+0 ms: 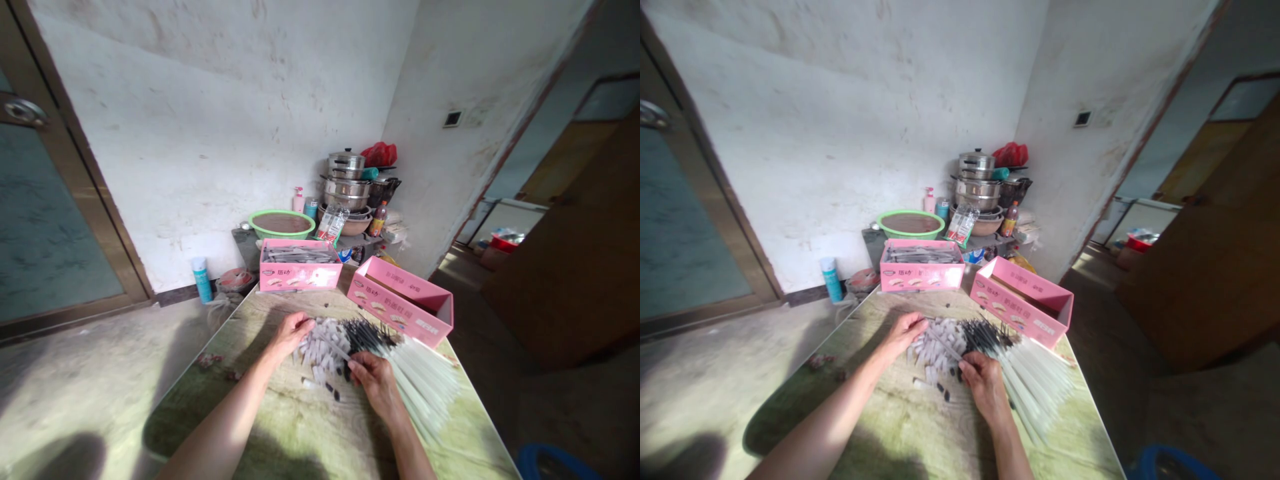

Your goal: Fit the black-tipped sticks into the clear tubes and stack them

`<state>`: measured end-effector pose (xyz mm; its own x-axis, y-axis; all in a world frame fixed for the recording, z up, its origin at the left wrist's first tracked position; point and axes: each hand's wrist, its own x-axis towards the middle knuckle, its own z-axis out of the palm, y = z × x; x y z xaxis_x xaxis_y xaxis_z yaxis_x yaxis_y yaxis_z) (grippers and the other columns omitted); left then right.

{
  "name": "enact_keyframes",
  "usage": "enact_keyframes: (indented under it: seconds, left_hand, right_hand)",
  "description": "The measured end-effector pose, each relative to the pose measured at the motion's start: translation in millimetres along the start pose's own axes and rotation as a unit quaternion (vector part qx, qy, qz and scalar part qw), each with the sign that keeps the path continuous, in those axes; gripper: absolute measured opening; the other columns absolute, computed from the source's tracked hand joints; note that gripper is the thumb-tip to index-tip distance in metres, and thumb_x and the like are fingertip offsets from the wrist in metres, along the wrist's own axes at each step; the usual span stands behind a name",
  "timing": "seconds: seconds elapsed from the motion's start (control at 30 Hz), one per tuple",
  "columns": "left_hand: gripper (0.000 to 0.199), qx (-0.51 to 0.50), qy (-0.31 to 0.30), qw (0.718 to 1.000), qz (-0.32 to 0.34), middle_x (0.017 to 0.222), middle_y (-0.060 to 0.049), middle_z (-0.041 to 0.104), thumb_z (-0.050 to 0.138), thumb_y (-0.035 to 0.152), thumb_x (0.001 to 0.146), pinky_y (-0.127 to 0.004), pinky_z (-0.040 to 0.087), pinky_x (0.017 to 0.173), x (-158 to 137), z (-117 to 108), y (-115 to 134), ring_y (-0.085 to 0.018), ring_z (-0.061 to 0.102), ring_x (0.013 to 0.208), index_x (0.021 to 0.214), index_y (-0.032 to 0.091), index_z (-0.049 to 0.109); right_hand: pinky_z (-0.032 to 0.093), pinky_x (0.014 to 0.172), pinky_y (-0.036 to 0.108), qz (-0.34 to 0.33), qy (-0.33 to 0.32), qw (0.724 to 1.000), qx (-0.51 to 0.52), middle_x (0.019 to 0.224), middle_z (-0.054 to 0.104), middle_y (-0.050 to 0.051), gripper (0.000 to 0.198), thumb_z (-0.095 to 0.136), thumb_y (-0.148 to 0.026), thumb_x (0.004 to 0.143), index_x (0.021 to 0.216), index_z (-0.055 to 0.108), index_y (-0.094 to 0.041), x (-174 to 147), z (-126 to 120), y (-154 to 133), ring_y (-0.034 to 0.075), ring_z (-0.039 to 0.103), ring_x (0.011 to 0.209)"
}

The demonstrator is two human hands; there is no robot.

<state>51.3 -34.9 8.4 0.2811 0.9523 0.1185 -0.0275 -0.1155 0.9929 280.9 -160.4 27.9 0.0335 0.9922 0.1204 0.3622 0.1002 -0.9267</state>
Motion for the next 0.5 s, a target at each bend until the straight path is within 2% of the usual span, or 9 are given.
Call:
enact_keyframes:
  seconds: [0.17, 0.37, 0.43, 0.5]
  left_hand:
    - [0.045, -0.006, 0.034, 0.999, 0.022, 0.055, 0.005, 0.048, 0.071, 0.062, 0.075, -0.023, 0.033, 0.049, 2, -7, -2, -0.012, 0.043, 0.049, 0.07, 0.02, 0.056]
    - [0.046, 0.001, 0.028, 0.999, 0.02, 0.056, 0.005, 0.048, 0.07, 0.063, 0.076, -0.023, 0.031, 0.049, 4, -10, -2, -0.011, 0.041, 0.049, 0.07, 0.019, 0.056]
    - [0.048, -0.01, 0.075, 0.997, 0.019, 0.056, 0.005, 0.047, 0.071, 0.064, 0.073, -0.023, 0.033, 0.05, 4, -15, 0, -0.01, 0.042, 0.049, 0.069, 0.019, 0.056]
    - [0.052, -0.031, 0.16, 0.987, 0.012, 0.056, 0.005, 0.048, 0.073, 0.067, 0.07, -0.022, 0.034, 0.05, 6, -23, 1, -0.01, 0.043, 0.051, 0.068, 0.019, 0.055]
  right_hand:
    - [0.038, 0.055, 0.03, 0.014, -0.001, 1.0, 0.002, 0.055, 0.059, 0.002, 0.053, 0.057, -0.066, 0.09, 0.064, 0.062, -0.021, -2, -3, 2, 0.017, 0.052, 0.051]
    - [0.037, 0.053, 0.029, 0.007, 0.001, 1.0, 0.015, 0.054, 0.06, 0.002, 0.05, 0.061, -0.063, 0.089, 0.064, 0.063, -0.02, -1, -5, 3, 0.016, 0.051, 0.051]
    - [0.035, 0.05, 0.029, 0.017, 0.039, 0.998, 0.038, 0.052, 0.058, 0.002, 0.05, 0.065, -0.065, 0.084, 0.061, 0.061, -0.021, 0, -11, 5, 0.016, 0.048, 0.048]
    - [0.034, 0.048, 0.029, 0.027, 0.11, 0.992, 0.061, 0.05, 0.055, 0.001, 0.049, 0.067, -0.065, 0.08, 0.058, 0.058, -0.022, 0, -20, 8, 0.016, 0.046, 0.046]
